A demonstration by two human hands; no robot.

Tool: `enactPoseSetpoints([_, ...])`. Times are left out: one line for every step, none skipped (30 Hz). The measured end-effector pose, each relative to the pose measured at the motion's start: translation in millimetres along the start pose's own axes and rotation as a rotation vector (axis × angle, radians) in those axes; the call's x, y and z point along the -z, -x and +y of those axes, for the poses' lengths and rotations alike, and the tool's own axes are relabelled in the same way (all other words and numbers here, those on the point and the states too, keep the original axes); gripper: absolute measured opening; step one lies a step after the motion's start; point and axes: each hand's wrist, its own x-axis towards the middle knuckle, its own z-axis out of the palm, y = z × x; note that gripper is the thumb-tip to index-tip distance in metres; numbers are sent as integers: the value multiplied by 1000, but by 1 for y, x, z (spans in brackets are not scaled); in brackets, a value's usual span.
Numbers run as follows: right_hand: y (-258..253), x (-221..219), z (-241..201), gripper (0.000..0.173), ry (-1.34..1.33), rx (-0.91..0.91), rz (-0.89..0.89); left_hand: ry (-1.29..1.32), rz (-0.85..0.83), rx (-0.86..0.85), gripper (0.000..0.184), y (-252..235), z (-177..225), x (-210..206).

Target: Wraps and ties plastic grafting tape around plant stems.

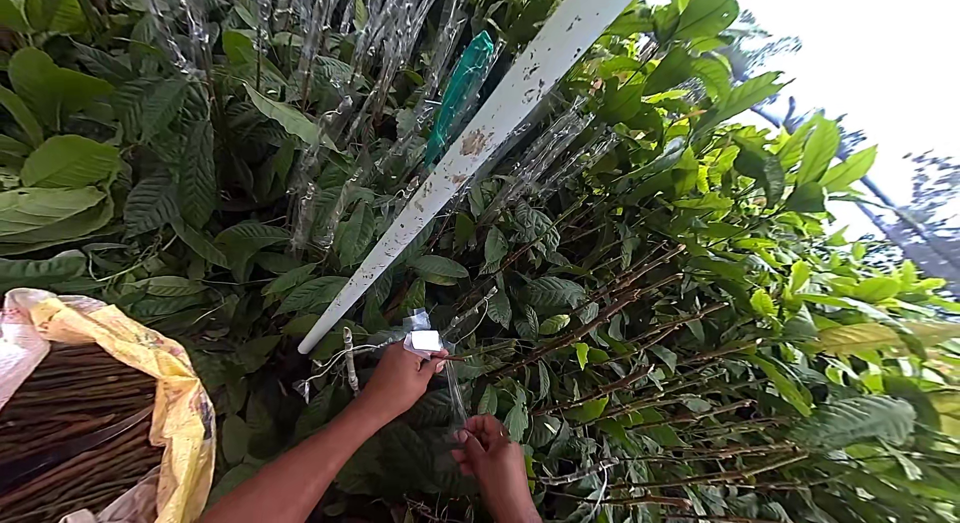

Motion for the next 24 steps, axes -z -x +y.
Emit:
enactPoseSetpoints([7, 1, 3, 17, 186, 162, 34, 6, 3, -2, 16, -1, -1, 0])
enactPoseSetpoints([16, 0, 5, 24, 344, 354, 74, 12, 2, -6, 16, -2, -1, 0])
enactPoseSetpoints([24, -2, 3, 29, 460, 528, 88, 11, -7, -13, 16, -3, -1, -1])
enactPoseSetpoints([31, -3, -3, 28, 530, 656, 66, 2, -27, -26, 16, -2, -2, -3])
enactPoseSetpoints([37, -4, -12, 23, 563, 719, 4, -17, -50, -47, 17, -1, -2, -6])
enactPoseSetpoints([41, -3, -25, 19, 568, 733, -85, -44, -79, -62, 19, 2, -3, -10])
enactPoseSetpoints([41, 2, -41, 20, 547, 706, -201, -66, -117, -55, 21, 6, -1, -13])
enactPoseSetpoints([39, 10, -60, 23, 512, 651, -322, -71, -173, -10, 24, 9, 2, -13])
enactPoseSetpoints([32, 21, -78, 29, 465, 596, -418, -55, -233, 62, 29, 12, 5, -13])
enactPoseSetpoints([21, 34, -92, 35, 408, 563, -466, -52, -270, 81, 32, 16, 5, -13])
enactPoseSetpoints([8, 49, -102, 40, 357, 544, -468, -98, -288, 7, 29, 18, -2, -14])
enactPoseSetpoints([-7, 63, -108, 44, 355, 533, -426, -185, -294, -111, 27, 20, -7, -13])
enactPoseSetpoints([-21, 75, -109, 48, 436, 518, -357, -229, -319, -143, 27, 20, -9, -8])
enactPoseSetpoints([-31, 82, -108, 51, 605, 490, -269, -219, -336, -120, 26, 19, -10, -2])
enactPoseSetpoints([-37, 84, -103, 52, 819, 443, -186, -180, -299, -132, 23, 19, -14, 3])
enactPoseSetpoints([-39, 80, -95, 52, 993, 419, -133, -123, -217, -174, 18, 19, -20, 6])
enactPoseSetpoints([-39, 75, -87, 49, 1123, 388, -147, -59, -127, -220, 15, 18, -28, 8])
enactPoseSetpoints([-38, 71, -81, 44, 1204, 349, -199, 2, -51, -245, 12, 16, -32, 10])
enactPoseSetpoints([-36, 67, -76, 37, 1237, 304, -264, 58, 4, -233, 11, 15, -32, 14])
enactPoseSetpoints([-34, 64, -71, 33, 1220, 277, -304, 105, 41, -187, 10, 15, -30, 17])
enactPoseSetpoints([-28, 59, -67, 29, 1173, 303, -296, 141, 55, -114, 10, 13, -25, 19])
enactPoseSetpoints([-16, 51, -64, 24, 1119, 403, -249, 164, 58, -37, 10, 11, -20, 21])
enactPoseSetpoints([0, 40, -61, 19, 1056, 558, -187, 174, 51, 23, 9, 8, -13, 21])
enactPoseSetpoints([17, 28, -61, 16, 985, 725, -145, 159, 32, 48, 10, 5, -8, 18])
